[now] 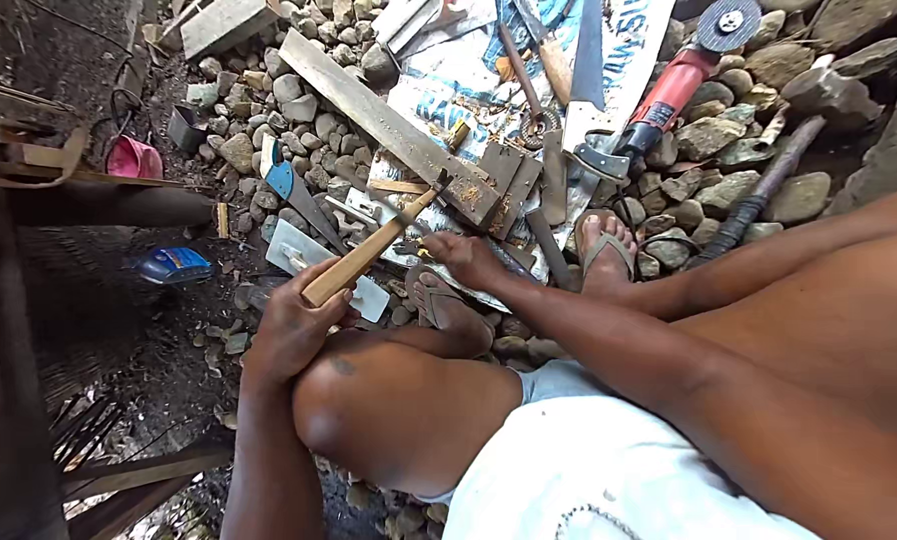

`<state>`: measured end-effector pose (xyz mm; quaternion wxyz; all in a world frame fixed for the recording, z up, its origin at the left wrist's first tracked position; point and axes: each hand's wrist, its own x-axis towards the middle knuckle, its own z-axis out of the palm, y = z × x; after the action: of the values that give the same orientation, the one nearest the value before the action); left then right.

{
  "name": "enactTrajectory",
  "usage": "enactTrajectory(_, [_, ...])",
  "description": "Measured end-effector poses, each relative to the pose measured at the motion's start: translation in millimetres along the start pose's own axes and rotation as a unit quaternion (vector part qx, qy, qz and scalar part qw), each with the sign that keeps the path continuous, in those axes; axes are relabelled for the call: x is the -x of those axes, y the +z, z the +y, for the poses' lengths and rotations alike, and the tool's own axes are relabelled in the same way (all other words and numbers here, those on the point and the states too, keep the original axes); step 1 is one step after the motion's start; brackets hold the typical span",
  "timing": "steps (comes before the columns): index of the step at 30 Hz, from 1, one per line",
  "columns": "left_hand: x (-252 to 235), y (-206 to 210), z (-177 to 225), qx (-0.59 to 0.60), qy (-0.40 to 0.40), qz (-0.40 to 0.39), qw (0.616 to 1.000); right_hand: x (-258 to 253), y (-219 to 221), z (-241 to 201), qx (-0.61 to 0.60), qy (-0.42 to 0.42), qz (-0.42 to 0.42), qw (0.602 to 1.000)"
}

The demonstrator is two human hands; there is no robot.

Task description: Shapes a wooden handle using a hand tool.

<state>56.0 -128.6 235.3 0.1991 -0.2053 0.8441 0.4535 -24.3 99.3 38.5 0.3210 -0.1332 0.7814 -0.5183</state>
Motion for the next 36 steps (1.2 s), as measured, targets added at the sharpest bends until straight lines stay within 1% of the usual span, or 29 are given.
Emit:
enactTrajectory(1, [0.0, -0.6, -1.5, 0.004, 0.002, -0.001, 1.0, -12.6, -5.9, 20.6, -0.004, 0.063, -0.002, 0.998])
enactTrajectory(2, [-0.9, -1.3, -2.6, 0.008, 0.005, -0.004, 1.0, -18.5, -10.4, 33.2, -0.005, 0.105, 0.002, 0.995])
enactTrajectory(3, [-2.3, -2.1, -3.4, 0.011, 0.009, -0.007, 1.0, -18.0, -13.6, 33.7, -0.003, 0.108, 0.005, 0.994])
enactTrajectory(4, [-2.6, -1.9, -4.2, 0.014, 0.009, -0.008, 1.0, -10.6, -13.0, 24.6, 0.002, 0.081, 0.001, 0.997])
enactTrajectory(6, [-1.4, -0.3, -4.0, 0.011, 0.008, -0.008, 1.0, 12.5, -0.1, -6.3, 0.017, -0.029, 0.014, 0.999])
enactTrajectory(7, [-1.7, -0.7, -2.9, 0.003, 0.008, -0.004, 1.0, 15.7, 5.2, -17.0, 0.026, -0.077, 0.023, 0.996])
enactTrajectory(8, [-1.1, -1.1, -2.6, -0.006, 0.005, -0.003, 1.0, 13.9, 6.1, -19.9, 0.027, -0.08, 0.01, 0.996])
enactTrajectory(9, [-0.7, -1.7, -3.5, -0.011, 0.003, -0.006, 1.0, 6.9, 2.6, -14.8, 0.017, -0.052, -0.011, 0.998])
enactTrajectory(11, [-1.5, -3.6, -5.5, -0.016, 0.003, -0.013, 1.0, -13.2, -7.1, 5.6, 0.005, 0.037, -0.02, 0.999])
enactTrajectory(12, [-2.1, -4.5, -6.1, -0.018, 0.002, -0.014, 1.0, -18.2, -10.7, 9.8, 0.014, 0.058, -0.023, 0.998])
enactTrajectory(13, [-2.6, -4.7, -6.6, -0.019, 0.003, -0.014, 1.0, -17.1, -13.5, 6.2, 0.016, 0.05, -0.027, 0.998])
enactTrajectory(14, [-1.6, -3.8, -6.8, -0.016, 0.003, -0.017, 1.0, -8.8, -12.4, -2.9, 0.015, 0.022, -0.029, 0.999])
enactTrajectory(16, [-0.3, -2.5, -5.5, -0.01, 0.005, -0.017, 1.0, 12.4, 2.1, -21.6, 0.036, -0.069, 0.003, 0.997])
enactTrajectory(17, [-0.5, -2.4, -4.4, -0.009, 0.007, -0.012, 1.0, 11.6, 5.4, -24.3, 0.039, -0.086, 0.009, 0.996])
enactTrajectory(18, [-0.2, -2.4, -4.3, -0.012, 0.006, -0.01, 1.0, 6.1, 5.5, -17.9, 0.025, -0.065, 0.0, 0.998])
enactTrajectory(21, [-0.8, -4.4, -5.9, -0.018, 0.008, -0.011, 1.0, -22.2, -6.6, 20.6, -0.012, 0.088, -0.005, 0.996])
enactTrajectory(22, [-2.1, -4.9, -6.3, -0.02, 0.011, -0.012, 1.0, -26.0, -10.4, 25.0, -0.001, 0.104, -0.005, 0.995])
enactTrajectory(23, [-2.7, -4.4, -6.6, -0.021, 0.014, -0.017, 1.0, -23.4, -12.4, 21.8, 0.012, 0.088, -0.008, 0.996])
enactTrajectory(25, [-0.8, -2.5, -7.6, -0.026, 0.015, -0.02, 0.999, -4.6, -5.9, 3.6, 0.017, -0.001, -0.012, 1.0])
enactTrajectory(26, [-1.0, -3.1, -7.0, -0.034, 0.015, -0.018, 0.999, -0.7, -1.0, -5.1, 0.021, -0.048, 0.001, 0.999])
enactTrajectory(27, [-1.1, -3.8, -7.0, -0.045, 0.014, -0.019, 0.999, -1.2, 0.5, -8.1, 0.023, -0.056, 0.0, 0.998])
enactTrajectory(28, [-0.6, -4.4, -7.7, -0.051, 0.012, -0.022, 0.998, -5.6, -1.7, -3.6, 0.022, -0.031, -0.015, 0.999])
enactTrajectory(30, [-0.8, -5.6, -9.6, -0.054, 0.012, -0.029, 0.998, -19.4, -9.3, 15.0, 0.011, 0.047, -0.021, 0.999])
enactTrajectory(31, [-1.7, -6.2, -9.9, -0.055, 0.013, -0.03, 0.998, -23.7, -12.7, 19.0, 0.016, 0.067, -0.021, 0.997])
enactTrajectory(32, [-2.4, -5.9, -10.2, -0.056, 0.012, -0.03, 0.998, -23.2, -15.1, 15.4, 0.025, 0.066, -0.02, 0.997])
enactTrajectory(33, [-1.9, -4.7, -10.1, -0.056, 0.008, -0.029, 0.998, -15.8, -14.5, 6.1, 0.032, 0.043, -0.02, 0.998])
enactTrajectory(36, [-0.5, -4.0, -7.9, -0.048, 0.003, -0.025, 0.999, 8.8, 4.1, -20.3, 0.055, -0.086, 0.014, 0.995])
